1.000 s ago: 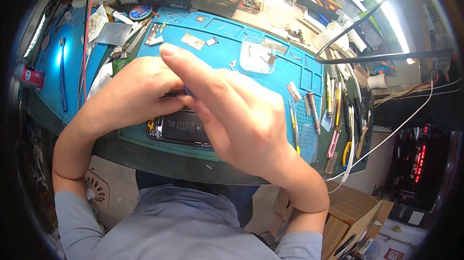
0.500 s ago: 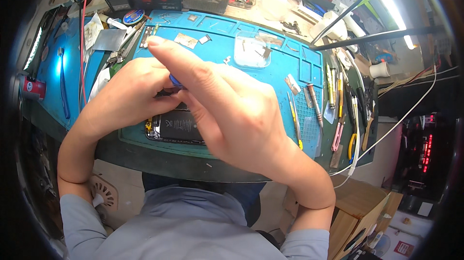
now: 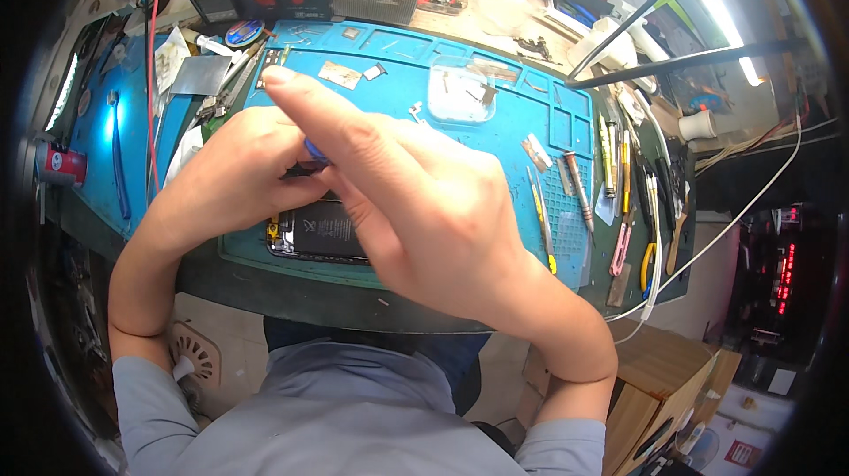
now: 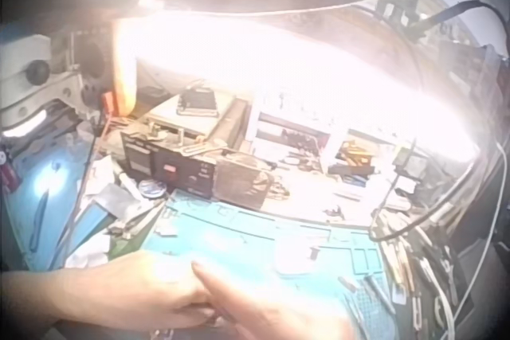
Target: The person uses a screwdriver and tweezers to remove and reattach small components on a disassembled smartphone motherboard. The person repeatedly picks up tiny parts, places them on the board, and secures them with tools.
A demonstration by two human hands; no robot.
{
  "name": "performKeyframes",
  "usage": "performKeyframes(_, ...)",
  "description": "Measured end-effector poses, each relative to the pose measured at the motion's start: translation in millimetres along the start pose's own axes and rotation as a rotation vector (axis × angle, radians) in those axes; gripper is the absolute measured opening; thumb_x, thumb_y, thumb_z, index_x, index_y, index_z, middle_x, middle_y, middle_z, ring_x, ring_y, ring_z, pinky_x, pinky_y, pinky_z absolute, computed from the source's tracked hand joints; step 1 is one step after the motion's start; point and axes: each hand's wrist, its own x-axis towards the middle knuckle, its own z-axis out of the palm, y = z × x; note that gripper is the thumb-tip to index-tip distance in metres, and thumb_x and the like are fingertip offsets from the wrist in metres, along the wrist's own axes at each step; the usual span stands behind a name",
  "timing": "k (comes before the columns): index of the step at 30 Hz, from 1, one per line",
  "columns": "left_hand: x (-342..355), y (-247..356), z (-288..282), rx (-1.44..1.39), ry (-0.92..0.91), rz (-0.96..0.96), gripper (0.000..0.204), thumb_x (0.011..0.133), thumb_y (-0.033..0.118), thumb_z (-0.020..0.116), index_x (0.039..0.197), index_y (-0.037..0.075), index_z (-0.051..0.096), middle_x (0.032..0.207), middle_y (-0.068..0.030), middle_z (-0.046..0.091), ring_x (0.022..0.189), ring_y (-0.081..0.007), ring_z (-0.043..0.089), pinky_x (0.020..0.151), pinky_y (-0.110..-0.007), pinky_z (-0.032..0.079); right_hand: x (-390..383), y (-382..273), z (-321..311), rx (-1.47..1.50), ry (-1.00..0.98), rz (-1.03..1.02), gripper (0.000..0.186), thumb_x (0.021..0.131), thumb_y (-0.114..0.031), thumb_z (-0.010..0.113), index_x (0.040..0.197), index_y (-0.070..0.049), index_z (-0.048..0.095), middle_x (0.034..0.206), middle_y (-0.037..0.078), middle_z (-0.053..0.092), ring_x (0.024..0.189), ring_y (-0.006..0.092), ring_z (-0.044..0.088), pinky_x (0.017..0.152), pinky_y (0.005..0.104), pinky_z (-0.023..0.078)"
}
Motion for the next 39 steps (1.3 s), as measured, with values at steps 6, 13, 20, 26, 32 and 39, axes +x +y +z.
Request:
performKeyframes(6, -1, -3, 2, 0.051, 0.006, 0.039, 0.011, 0.089, 0.009, 0.075, 0.098, 0.003, 0.075, 0.088, -0.0105, 0.067, 0.084, -0.0327, 0.069, 0.076, -0.045, 0.056, 1, 2, -1, -0.013, -0.023, -0.03, 0.053, 0.094, 0.007, 0.075, 0.146, 0.006, 0.062, 0.142, 0.02, 0.071, 0.105, 0.0281, 0.08, 0.087, 0.0356, 0.065)
performKeyframes(13, 0, -1, 3, -0.001, 0.03, 0.027, 0.01, 0.089, 0.01, 0.075, 0.094, 0.002, 0.071, 0.088, -0.01, 0.067, 0.084, -0.0325, 0.069, 0.075, -0.044, 0.056, -2, 10, 0, -0.018, 0.027, -0.144, 0.05, 0.097, 0.007, 0.072, 0.145, 0.011, 0.058, 0.143, 0.028, 0.068, 0.102, 0.0295, 0.081, 0.092, 0.0374, 0.063)
performKeyframes(20, 0, -2, 3, -0.013, 0.023, 0.022, 0.009, 0.089, 0.01, 0.075, 0.095, 0.003, 0.072, 0.089, -0.0092, 0.068, 0.085, -0.0317, 0.07, 0.075, -0.044, 0.056, -4, 13, 3, -0.054, 0.066, -0.162, 0.051, 0.098, 0.006, 0.072, 0.147, 0.012, 0.056, 0.144, 0.029, 0.067, 0.101, 0.0291, 0.081, 0.095, 0.0387, 0.062)
performKeyframes(26, -1, -1, -2, -0.008, -0.069, -0.024, 0.02, 0.085, 0.006, 0.08, 0.101, 0.0, 0.07, 0.1, -0.0152, 0.073, 0.095, -0.0378, 0.071, 0.082, -0.044, 0.059, -5, 14, 6, -0.035, 0.071, -0.144, 0.052, 0.098, 0.005, 0.072, 0.147, 0.012, 0.056, 0.144, 0.028, 0.067, 0.099, 0.0284, 0.081, 0.092, 0.0377, 0.063)
performKeyframes(32, -1, -1, -2, -0.003, -0.069, -0.031, 0.019, 0.085, 0.005, 0.08, 0.1, 0.0, 0.07, 0.1, -0.0157, 0.073, 0.094, -0.0377, 0.071, 0.082, -0.044, 0.059, -5, 15, 6, -0.03, 0.07, -0.149, 0.053, 0.097, 0.009, 0.07, 0.148, 0.011, 0.055, 0.145, 0.028, 0.066, 0.1, 0.0284, 0.081, 0.092, 0.0383, 0.063)
performKeyframes(39, -2, -1, -2, -0.005, -0.074, -0.039, 0.021, 0.084, 0.005, 0.08, 0.102, 0.0, 0.07, 0.101, -0.0158, 0.074, 0.095, -0.0377, 0.072, 0.081, -0.044, 0.059, -5, 14, 6, -0.03, 0.061, -0.141, 0.054, 0.097, 0.009, 0.069, 0.149, 0.011, 0.054, 0.146, 0.028, 0.065, 0.1, 0.0289, 0.081, 0.095, 0.0392, 0.062)
